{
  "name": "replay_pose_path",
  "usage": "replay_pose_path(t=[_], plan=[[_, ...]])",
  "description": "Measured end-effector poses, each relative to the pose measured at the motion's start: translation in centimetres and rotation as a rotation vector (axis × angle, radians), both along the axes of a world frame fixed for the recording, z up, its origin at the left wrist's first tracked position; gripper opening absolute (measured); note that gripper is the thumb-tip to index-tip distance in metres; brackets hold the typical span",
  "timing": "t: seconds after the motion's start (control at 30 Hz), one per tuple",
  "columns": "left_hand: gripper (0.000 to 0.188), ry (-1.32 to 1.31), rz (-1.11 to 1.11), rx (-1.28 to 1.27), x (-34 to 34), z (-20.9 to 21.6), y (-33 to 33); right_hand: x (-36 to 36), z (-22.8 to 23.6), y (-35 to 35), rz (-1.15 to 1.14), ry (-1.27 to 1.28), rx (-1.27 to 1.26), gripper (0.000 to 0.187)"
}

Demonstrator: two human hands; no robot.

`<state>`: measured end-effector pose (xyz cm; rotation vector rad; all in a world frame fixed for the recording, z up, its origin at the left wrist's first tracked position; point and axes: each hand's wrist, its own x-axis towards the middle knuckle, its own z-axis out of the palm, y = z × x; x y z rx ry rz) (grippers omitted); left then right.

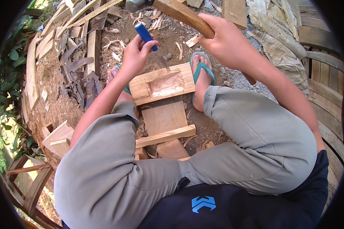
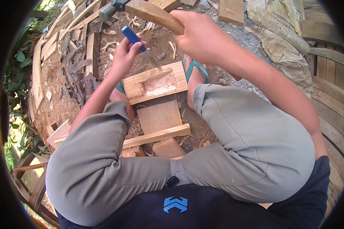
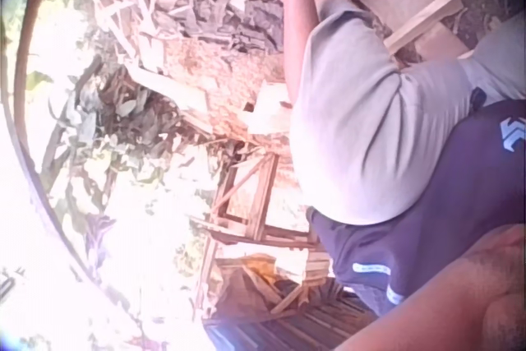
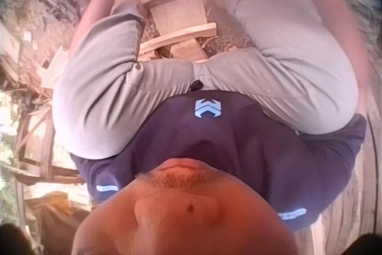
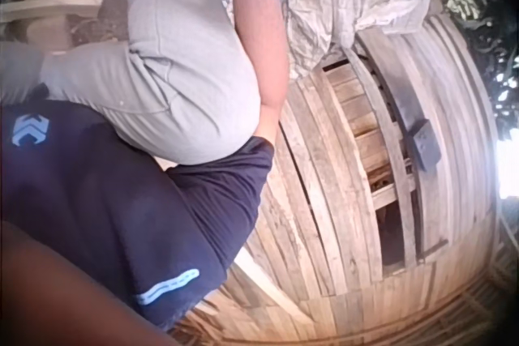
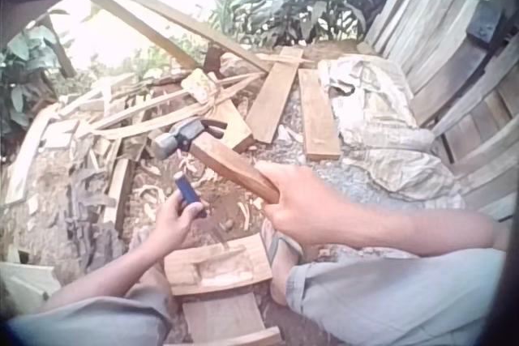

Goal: The person chisels a cavity into a block of wood using a hammer and a chisel.

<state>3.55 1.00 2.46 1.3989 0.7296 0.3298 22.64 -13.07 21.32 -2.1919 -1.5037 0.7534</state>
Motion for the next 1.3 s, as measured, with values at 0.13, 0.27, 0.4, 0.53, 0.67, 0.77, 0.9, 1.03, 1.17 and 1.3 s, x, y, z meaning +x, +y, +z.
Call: replay_pose_path(t=[0.13,0.27,0.4,0.53,0.67,0.77,0.9,1.03,1.17,1.3], plan=[[0.030,-0.170,-0.242,-0.045,-2.6,1.2,0.0,-0.1,-0.2,-0.4,-0.033,0.077,-0.025,0.028],[0.032,-0.163,-0.276,-0.101,-4.5,1.7,-0.5,0.1,-0.9,-0.5,-0.041,0.110,0.012,0.030],[0.029,-0.237,-0.284,0.013,-4.5,2.6,-1.6,-1.0,-0.3,0.8,-0.040,0.281,-0.057,0.042],[0.030,-0.102,-0.269,0.163,-4.8,3.3,-2.1,-3.3,-0.8,3.2,0.113,0.342,-0.025,0.048],[0.027,-0.266,0.000,0.086,-4.3,2.5,-1.4,-4.6,-3.4,5.2,0.265,0.213,0.196,0.046],[0.024,-0.163,-0.166,0.280,-4.7,1.9,-0.5,-4.9,-3.6,5.6,0.239,0.190,0.216,0.045],[0.022,-0.161,-0.194,0.077,-4.8,2.1,-1.3,-4.7,-4.1,5.7,0.192,0.204,0.179,0.047],[0.021,-0.195,-0.229,0.037,-4.6,2.2,-1.8,-4.7,-4.8,5.1,0.164,0.225,0.204,0.051],[0.021,-0.222,-0.200,0.042,-4.5,1.0,-2.1,-4.9,-4.7,4.9,0.171,0.222,0.195,0.051],[0.020,-0.218,-0.191,0.078,-4.4,1.2,-2.1,-4.9,-4.8,5.0,0.206,0.185,0.225,0.050]])
